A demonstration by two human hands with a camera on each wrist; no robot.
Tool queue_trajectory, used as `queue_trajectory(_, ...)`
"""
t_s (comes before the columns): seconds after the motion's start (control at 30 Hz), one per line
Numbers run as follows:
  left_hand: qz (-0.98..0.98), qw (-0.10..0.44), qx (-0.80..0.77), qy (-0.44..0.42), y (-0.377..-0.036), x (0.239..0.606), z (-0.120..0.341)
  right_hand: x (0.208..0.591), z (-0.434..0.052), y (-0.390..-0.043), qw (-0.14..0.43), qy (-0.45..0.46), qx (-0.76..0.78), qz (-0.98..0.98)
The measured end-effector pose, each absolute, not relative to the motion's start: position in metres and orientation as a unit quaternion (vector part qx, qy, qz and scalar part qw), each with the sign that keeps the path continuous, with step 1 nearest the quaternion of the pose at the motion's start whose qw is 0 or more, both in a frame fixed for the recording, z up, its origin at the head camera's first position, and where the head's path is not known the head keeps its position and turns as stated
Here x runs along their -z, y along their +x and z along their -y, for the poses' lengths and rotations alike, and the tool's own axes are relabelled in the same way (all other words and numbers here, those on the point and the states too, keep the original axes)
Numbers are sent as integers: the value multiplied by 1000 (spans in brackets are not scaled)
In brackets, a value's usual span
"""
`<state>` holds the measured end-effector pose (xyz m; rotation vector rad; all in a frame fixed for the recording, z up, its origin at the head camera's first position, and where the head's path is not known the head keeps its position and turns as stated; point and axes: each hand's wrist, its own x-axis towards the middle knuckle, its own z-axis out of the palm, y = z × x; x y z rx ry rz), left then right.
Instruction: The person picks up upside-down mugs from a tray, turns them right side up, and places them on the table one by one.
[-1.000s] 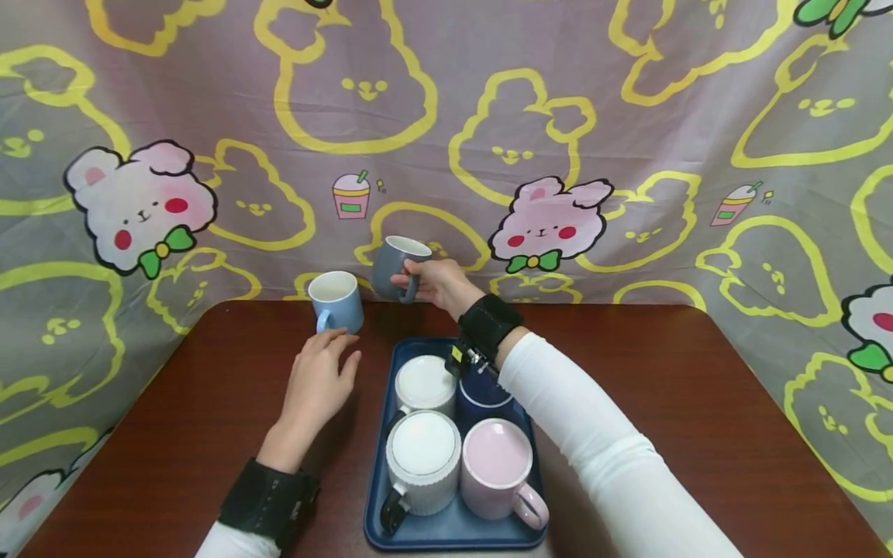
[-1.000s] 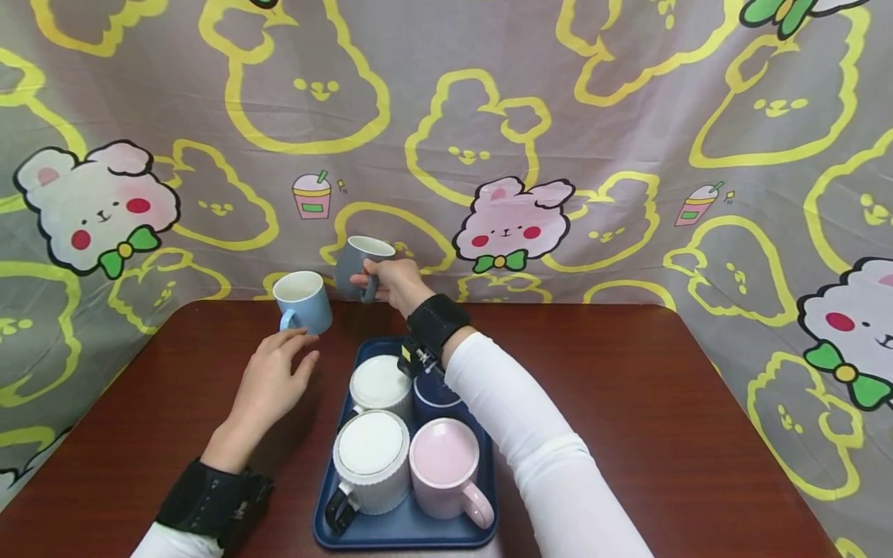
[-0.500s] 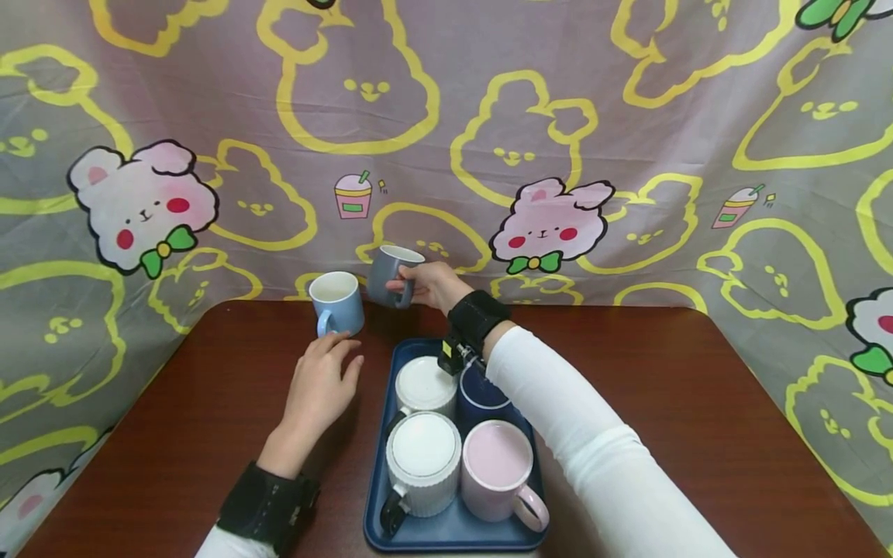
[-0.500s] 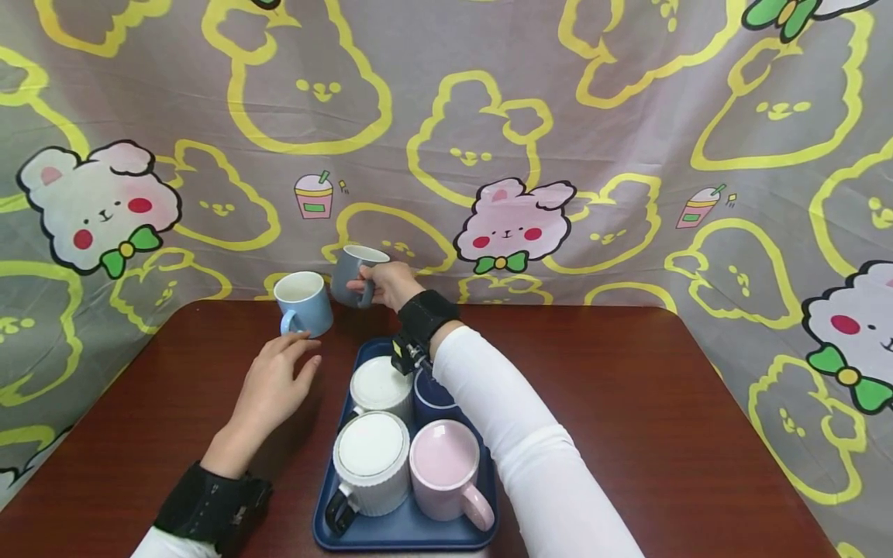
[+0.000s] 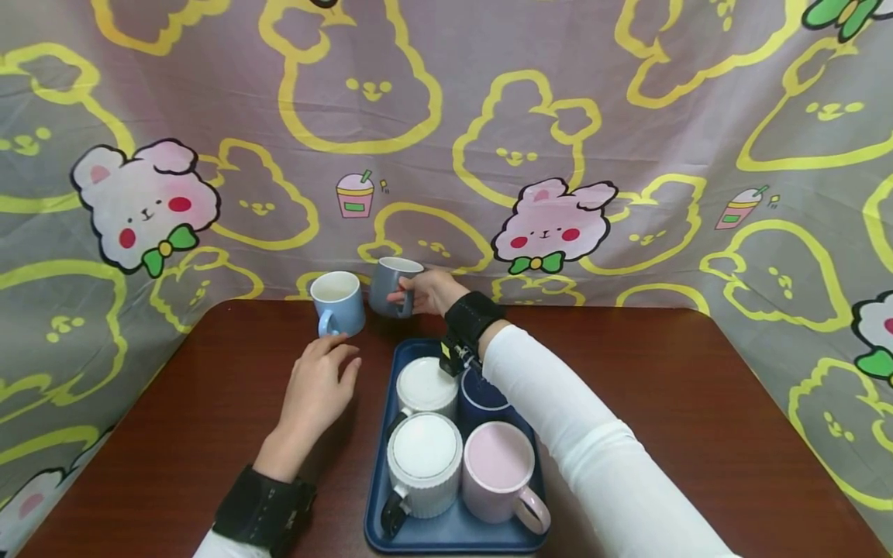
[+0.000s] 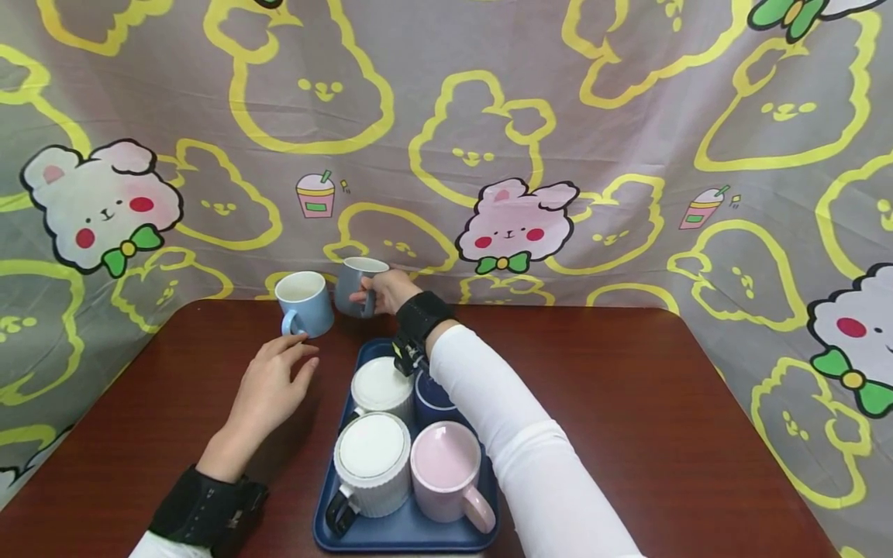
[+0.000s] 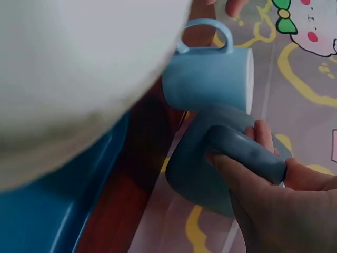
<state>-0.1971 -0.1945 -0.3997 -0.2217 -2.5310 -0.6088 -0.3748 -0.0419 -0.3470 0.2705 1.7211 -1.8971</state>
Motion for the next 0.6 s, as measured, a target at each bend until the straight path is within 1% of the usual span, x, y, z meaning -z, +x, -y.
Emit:
queue_trajectory(0.07, 935, 262, 225, -83, -197, 399, 195, 370, 45, -400, 300, 109, 707, -631)
queue_trajectory(0.17, 935, 261, 225, -81, -197, 399, 195, 416, 53, -452, 333, 108, 700, -622)
queue_trajectory(0.2, 935, 260, 225, -81, -197, 399, 195, 421, 55, -458, 335, 112, 696, -626)
queue_trajectory(0.3, 936, 260, 224, -80, -196, 398, 196, 424, 56, -461, 348, 111, 686, -630)
queue_trajectory(0.37, 936, 260, 222, -81, -196, 398, 196, 422, 54, -461, 373, 102, 678, -625)
queue_trajectory(0.47, 937, 257, 222, -79, -196, 398, 196, 411, 51, -450, 405, 86, 660, -627)
queue_trajectory(0.5, 938, 256, 222, -78, -196, 398, 196, 410, 48, -450, 427, 78, 651, -623)
queue_trajectory(0.53, 938, 255, 223, -77, -196, 398, 196, 404, 47, -443, 431, 73, 642, -630)
queue_trajectory(0.6, 938, 254, 224, -74, -196, 397, 196, 382, 45, -419, 425, 75, 627, -648)
